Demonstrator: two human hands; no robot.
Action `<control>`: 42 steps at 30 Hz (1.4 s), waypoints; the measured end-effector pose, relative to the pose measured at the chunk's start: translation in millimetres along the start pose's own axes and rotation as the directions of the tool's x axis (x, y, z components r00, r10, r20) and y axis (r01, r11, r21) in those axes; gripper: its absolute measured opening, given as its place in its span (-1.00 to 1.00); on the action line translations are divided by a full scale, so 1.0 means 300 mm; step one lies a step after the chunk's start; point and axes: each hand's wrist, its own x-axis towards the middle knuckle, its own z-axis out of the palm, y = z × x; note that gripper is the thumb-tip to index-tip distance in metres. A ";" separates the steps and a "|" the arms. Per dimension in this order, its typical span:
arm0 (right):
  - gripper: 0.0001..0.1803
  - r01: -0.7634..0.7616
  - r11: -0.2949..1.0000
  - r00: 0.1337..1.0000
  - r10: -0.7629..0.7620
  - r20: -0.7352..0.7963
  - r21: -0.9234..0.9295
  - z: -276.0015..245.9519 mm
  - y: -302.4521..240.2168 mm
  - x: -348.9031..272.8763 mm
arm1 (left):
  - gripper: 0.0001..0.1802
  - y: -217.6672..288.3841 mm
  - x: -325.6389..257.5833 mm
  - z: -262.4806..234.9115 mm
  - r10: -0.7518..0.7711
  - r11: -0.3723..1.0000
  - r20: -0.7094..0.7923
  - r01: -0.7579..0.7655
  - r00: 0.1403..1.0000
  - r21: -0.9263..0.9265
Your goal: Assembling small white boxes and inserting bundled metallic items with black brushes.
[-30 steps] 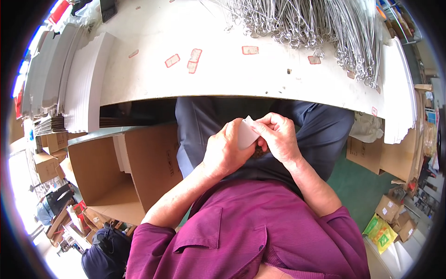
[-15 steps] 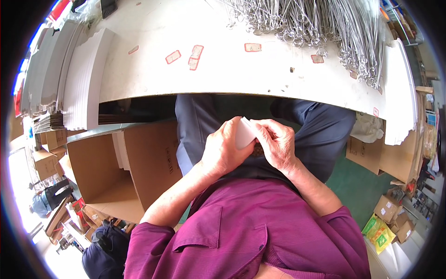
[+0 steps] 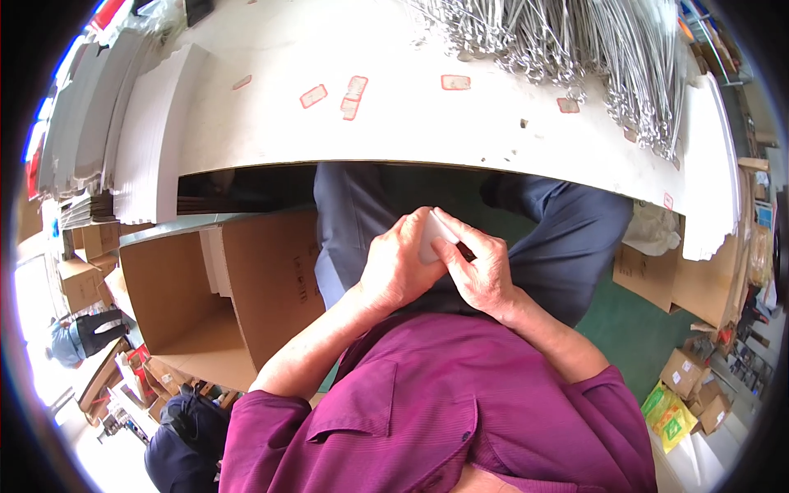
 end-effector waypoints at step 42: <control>-0.93 0.063 0.991 0.979 -0.085 -0.185 -0.118 -0.155 -0.043 0.312 | -0.81 -0.179 0.625 -0.579 0.291 0.902 -0.398 -0.111 0.870 0.417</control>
